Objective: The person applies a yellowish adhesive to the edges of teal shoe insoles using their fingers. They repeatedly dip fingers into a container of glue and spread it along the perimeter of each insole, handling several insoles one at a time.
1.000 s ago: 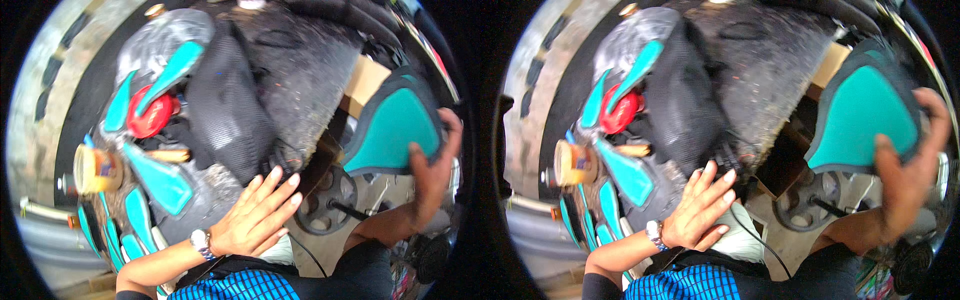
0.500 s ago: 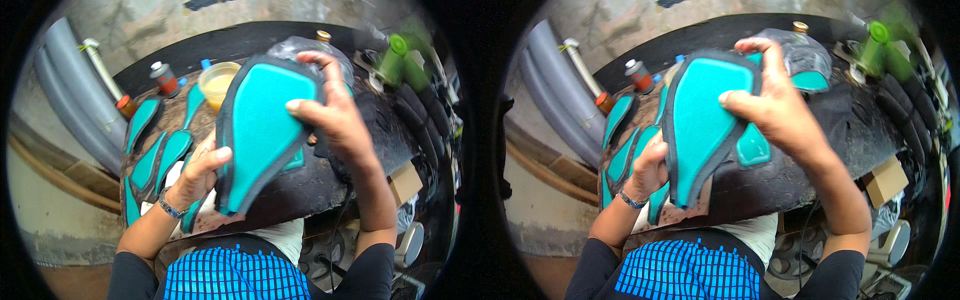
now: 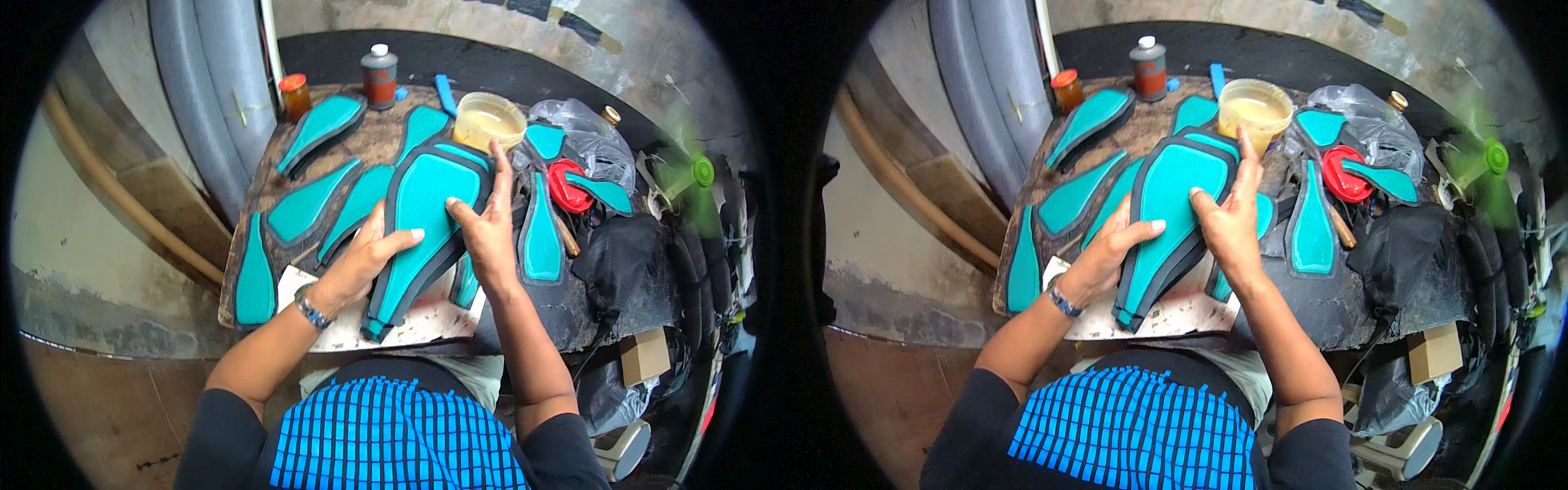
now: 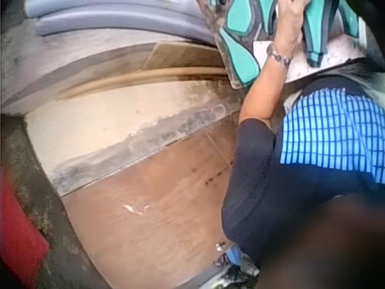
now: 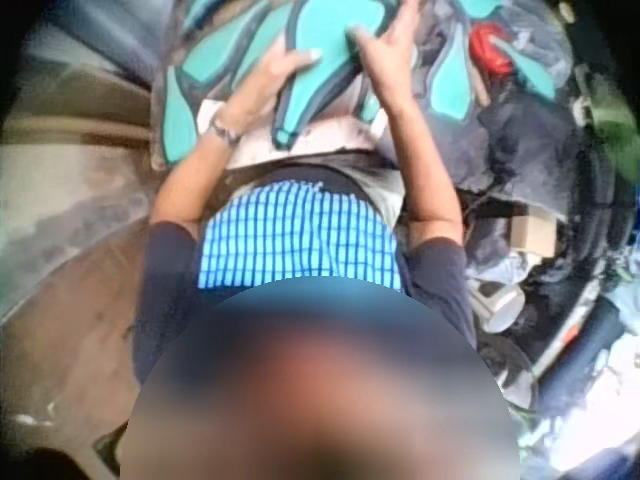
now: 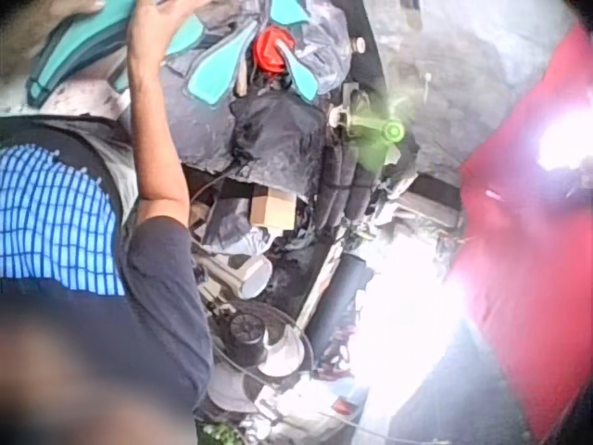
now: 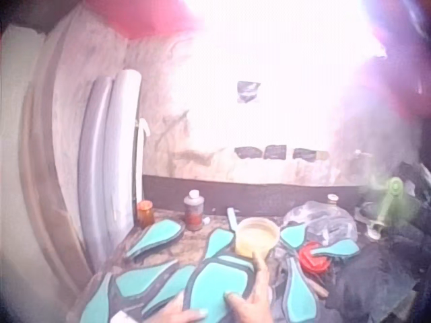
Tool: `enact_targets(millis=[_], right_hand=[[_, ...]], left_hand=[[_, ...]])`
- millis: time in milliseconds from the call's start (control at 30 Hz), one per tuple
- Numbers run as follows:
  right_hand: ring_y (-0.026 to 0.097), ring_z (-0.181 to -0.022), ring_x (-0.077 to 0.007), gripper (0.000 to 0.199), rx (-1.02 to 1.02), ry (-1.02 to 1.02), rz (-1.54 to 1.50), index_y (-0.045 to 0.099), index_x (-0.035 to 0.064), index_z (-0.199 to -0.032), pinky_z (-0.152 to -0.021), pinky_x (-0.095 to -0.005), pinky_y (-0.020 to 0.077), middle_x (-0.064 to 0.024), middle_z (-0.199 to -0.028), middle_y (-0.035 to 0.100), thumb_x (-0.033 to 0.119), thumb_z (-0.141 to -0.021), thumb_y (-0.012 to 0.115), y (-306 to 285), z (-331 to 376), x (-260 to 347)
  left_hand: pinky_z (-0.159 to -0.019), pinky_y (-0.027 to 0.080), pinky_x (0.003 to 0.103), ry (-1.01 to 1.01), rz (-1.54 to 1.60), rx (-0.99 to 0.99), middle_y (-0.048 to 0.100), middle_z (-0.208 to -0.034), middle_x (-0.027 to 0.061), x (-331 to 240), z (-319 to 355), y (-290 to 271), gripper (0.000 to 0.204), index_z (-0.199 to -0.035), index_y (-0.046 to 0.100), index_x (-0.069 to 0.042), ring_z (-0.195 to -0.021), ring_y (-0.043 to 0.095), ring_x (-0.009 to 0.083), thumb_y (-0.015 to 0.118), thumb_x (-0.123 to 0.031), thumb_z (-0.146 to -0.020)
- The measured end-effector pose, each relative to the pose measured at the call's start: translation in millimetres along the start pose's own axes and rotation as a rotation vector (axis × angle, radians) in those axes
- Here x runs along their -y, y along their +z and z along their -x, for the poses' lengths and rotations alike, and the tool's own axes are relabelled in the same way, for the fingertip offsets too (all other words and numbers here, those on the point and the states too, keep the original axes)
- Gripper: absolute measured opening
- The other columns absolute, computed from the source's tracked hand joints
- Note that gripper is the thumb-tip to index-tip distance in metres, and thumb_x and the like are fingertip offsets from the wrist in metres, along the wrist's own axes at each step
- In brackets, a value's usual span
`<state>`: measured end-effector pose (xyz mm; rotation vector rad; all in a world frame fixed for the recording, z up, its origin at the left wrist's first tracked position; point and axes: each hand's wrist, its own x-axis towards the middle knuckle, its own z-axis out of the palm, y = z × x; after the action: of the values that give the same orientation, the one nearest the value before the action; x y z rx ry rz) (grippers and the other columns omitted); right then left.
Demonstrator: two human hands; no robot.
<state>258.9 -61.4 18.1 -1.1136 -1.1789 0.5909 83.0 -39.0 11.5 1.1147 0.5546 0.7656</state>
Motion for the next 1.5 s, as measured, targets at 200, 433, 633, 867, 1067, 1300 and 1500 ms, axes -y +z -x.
enact_targets(millis=[200,433,633,867,1067,1300,1500], right_hand=[[0.039,-0.134,-0.0289,0.109,-0.039,0.341,-0.456,-0.005,0.012,-0.154,-0.112,-0.0407,0.032,-0.0196,-0.153,0.022,0.002,-0.08,0.073,9,10,20],[0.04,-0.133,-0.0254,0.107,0.134,-0.013,-0.476,-0.004,0.0074,-0.155,-0.108,-0.0374,0.0375,-0.0176,-0.151,0.028,0.0,-0.081,0.072,36,24,31],[0.051,-0.126,-0.0262,0.108,0.258,0.055,-0.454,-0.001,0.0108,-0.156,-0.106,-0.0389,0.0416,-0.0171,-0.139,0.047,0.002,-0.079,0.075,47,26,30],[0.05,-0.125,-0.0262,0.107,0.185,-0.019,-0.469,0.006,0.01,-0.155,-0.106,-0.0397,0.0412,-0.0164,-0.137,0.047,0.006,-0.076,0.078,58,25,33],[0.052,-0.121,-0.0261,0.101,0.097,-0.048,-0.411,0.009,0.0071,-0.153,-0.103,-0.037,0.0434,-0.0188,-0.133,0.048,0.004,-0.079,0.076,65,4,45],[0.053,-0.117,-0.0214,0.098,0.129,-0.106,-0.586,0.01,0.011,-0.154,-0.098,-0.0333,0.0468,-0.0149,-0.135,0.045,-0.002,-0.08,0.072,56,-20,56],[0.058,-0.11,-0.0253,0.078,-0.049,-0.064,-0.581,0.024,0.009,-0.149,-0.098,-0.0371,0.0484,-0.0149,-0.13,0.05,-0.002,-0.082,0.062,0,-42,40]], left_hand=[[-0.108,0.037,0.034,0.112,0.1,-0.004,0.045,-0.136,0.0156,-8,5,-13,0.073,-0.144,0.025,0.002,-0.126,0.045,0.0203,0.067,-0.018,-0.088],[-0.11,0.032,0.035,0.473,-0.098,-0.028,0.042,-0.14,0.0141,-16,18,-20,0.073,-0.148,0.022,-0.004,-0.13,0.041,0.0202,0.063,-0.009,-0.087],[-0.111,0.03,0.035,0.405,-0.094,-0.07,0.043,-0.14,0.0118,-10,28,-39,0.08,-0.149,0.023,-0.006,-0.129,0.042,0.0219,0.062,-0.006,-0.079],[-0.111,0.031,0.035,0.448,-0.14,-0.13,0.039,-0.142,0.0143,-2,27,-37,0.085,-0.15,0.016,-0.004,-0.13,0.04,0.0227,0.062,-0.003,-0.078],[-0.111,0.032,0.036,0.535,-0.349,-0.113,0.039,-0.143,0.018,-28,10,-31,0.088,-0.151,0.012,-0.002,-0.132,0.04,0.0238,0.067,-0.004,-0.082],[-0.109,0.036,0.034,0.648,-0.324,0.018,0.045,-0.139,0.0169,-67,-5,-27,0.082,-0.149,0.02,-0.001,-0.128,0.045,0.0215,0.071,-0.009,-0.085],[-0.092,0.048,0.032,0.504,-0.311,-0.037,0.057,-0.122,0.0143,-71,-2,-70,0.066,-0.147,0.033,-0.005,-0.106,0.06,0.0185,0.065,-0.023,-0.092]])
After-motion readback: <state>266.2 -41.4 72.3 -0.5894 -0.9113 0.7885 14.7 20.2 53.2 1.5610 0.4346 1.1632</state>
